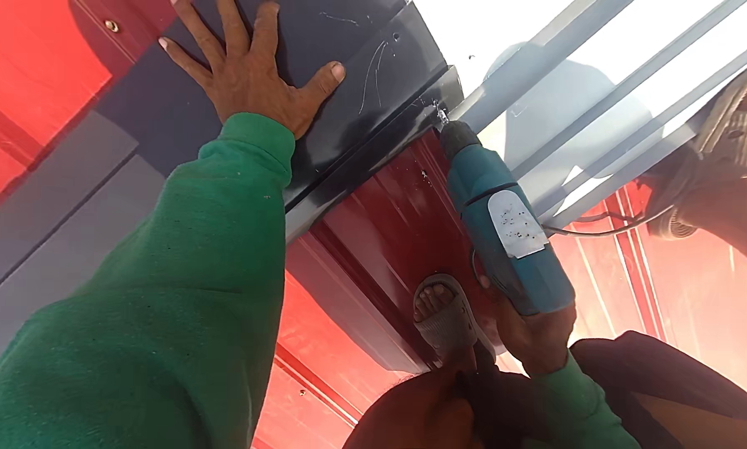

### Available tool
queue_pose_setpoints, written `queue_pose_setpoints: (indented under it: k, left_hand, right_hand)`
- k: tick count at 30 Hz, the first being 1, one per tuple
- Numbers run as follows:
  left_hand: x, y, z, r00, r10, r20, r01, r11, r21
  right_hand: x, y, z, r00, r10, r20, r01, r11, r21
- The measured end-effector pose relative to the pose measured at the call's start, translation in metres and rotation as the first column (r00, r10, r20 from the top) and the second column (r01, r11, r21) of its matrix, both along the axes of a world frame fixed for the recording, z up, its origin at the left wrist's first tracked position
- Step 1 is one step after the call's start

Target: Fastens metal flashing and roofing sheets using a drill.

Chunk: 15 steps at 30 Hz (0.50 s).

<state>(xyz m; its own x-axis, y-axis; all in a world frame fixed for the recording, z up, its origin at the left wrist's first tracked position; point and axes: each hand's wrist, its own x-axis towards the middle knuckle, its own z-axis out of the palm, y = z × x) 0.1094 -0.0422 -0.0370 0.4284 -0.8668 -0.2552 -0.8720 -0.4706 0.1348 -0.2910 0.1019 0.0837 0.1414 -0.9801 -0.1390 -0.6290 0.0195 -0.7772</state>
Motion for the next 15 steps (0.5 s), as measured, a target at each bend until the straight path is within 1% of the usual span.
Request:
queue_pose_setpoints:
  k: [2, 4, 5, 7, 8, 9, 10, 11, 12, 14, 15]
  left_hand:
    - [0.002, 0.0, 0.0, 1.0, 0.005, -0.001, -0.005, 1.0, -0.009]
    - [0.001, 0.0, 0.001, 1.0, 0.001, 0.016, 0.0, 1.0, -0.025]
    - [0.0, -0.001, 0.003, 1.0, 0.003, 0.023, -0.002, 0.999, -0.036]
    - [-0.003, 0.004, 0.012, 0.999, 0.003, 0.033, -0.002, 0.999, -0.042]
    - [-0.005, 0.005, 0.018, 0.999, -0.003, 0.049, 0.007, 0.997, -0.079]
    - [-0.008, 0.006, 0.026, 0.997, -0.009, 0.074, 0.018, 0.992, -0.123]
    - [-0.013, 0.01, 0.037, 0.995, -0.018, 0.095, 0.033, 0.987, -0.158]
    - [-0.02, 0.015, 0.05, 0.993, -0.026, 0.116, 0.048, 0.98, -0.191]
    - [-0.029, 0.024, 0.064, 0.99, -0.032, 0.139, 0.065, 0.969, -0.237]
    - [-0.049, 0.042, 0.09, 0.976, -0.052, 0.209, 0.122, 0.933, -0.338]
    - [-0.061, 0.053, 0.103, 0.969, -0.061, 0.24, 0.153, 0.911, -0.382]
  right_hand:
    - [-0.013, 0.011, 0.022, 0.991, -0.04, 0.129, 0.035, 0.998, 0.047]
    - [-0.029, 0.016, 0.044, 0.958, -0.123, 0.259, 0.084, 0.984, 0.157]
    - [-0.039, 0.014, 0.056, 0.926, -0.163, 0.34, 0.087, 0.97, 0.228]
    - [-0.057, 0.007, 0.084, 0.808, -0.277, 0.521, 0.067, 0.92, 0.385]
    - [-0.067, 0.001, 0.096, 0.737, -0.315, 0.598, 0.036, 0.902, 0.43]
    - [-0.077, -0.004, 0.11, 0.682, -0.328, 0.654, -0.003, 0.892, 0.451]
    - [-0.087, -0.008, 0.125, 0.652, -0.324, 0.685, -0.031, 0.892, 0.451]
    - [-0.098, -0.014, 0.143, 0.656, -0.301, 0.692, -0.05, 0.897, 0.439]
    - [-0.108, -0.021, 0.161, 0.686, -0.285, 0.669, -0.051, 0.898, 0.436]
    - [-0.118, -0.046, 0.188, 0.796, -0.256, 0.548, -0.027, 0.89, 0.455]
    - [-0.109, -0.069, 0.196, 0.858, -0.22, 0.465, -0.032, 0.88, 0.475]
